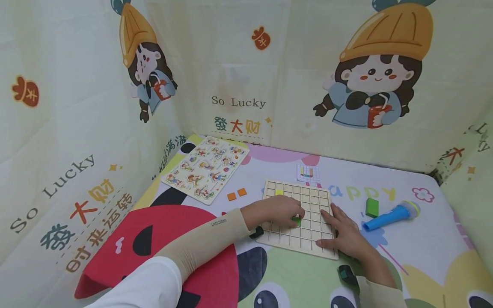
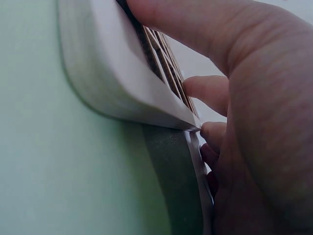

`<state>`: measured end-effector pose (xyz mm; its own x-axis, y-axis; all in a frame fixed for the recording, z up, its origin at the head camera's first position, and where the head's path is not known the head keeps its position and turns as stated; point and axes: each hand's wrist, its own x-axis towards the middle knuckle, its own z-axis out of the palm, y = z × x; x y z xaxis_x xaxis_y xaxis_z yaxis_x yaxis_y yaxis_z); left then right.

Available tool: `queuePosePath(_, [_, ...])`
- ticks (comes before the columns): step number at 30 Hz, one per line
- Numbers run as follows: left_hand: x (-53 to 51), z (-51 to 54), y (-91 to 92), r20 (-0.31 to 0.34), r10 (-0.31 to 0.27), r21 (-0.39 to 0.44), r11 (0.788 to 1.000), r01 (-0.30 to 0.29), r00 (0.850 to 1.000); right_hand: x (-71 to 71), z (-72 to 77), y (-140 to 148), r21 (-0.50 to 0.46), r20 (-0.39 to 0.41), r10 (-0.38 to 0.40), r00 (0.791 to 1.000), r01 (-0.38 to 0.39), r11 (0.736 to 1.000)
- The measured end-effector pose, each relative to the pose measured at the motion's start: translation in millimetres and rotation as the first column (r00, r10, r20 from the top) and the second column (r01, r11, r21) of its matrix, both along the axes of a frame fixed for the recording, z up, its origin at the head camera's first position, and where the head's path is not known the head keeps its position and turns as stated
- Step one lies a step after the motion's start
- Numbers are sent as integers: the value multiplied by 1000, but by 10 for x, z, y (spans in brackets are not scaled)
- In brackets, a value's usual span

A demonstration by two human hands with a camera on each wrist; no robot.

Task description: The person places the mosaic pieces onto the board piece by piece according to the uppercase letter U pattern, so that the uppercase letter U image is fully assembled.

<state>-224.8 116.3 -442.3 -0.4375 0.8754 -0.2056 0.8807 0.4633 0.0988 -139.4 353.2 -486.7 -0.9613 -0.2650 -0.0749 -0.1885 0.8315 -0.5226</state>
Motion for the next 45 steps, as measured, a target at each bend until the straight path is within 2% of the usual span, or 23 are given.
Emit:
queuePosePath(12, [-14,-31,-21,-6,7,-10,1000,-7,1000,-5,18,-32,-9,-3,15,1000,-15,1000])
queuePosePath(18, [-17,20,-123,-8,34,12,999,-34,999,3,15,-15,-8,2,9,1000,-9,1000])
queuePosePath(24, [-62,94,-368,-48,51,35,998,-49,998,7,12,8,-14,-1,13,1000,-13,1000])
queuePosePath(27, [-81,111,-522,-30,79,44,996,-78,996,11,3,18,-15,-7,20,1000,-20,1000])
queuePosePath(36, [-189,44,-960,-10,164,66,984,-163,986,5,-16,34,-21,-23,30,999,-30,999])
queuePosePath(45, [-218,12,-1251,-15,220,16,975,-220,975,-2,-3,27,-19,-16,34,999,-34,999])
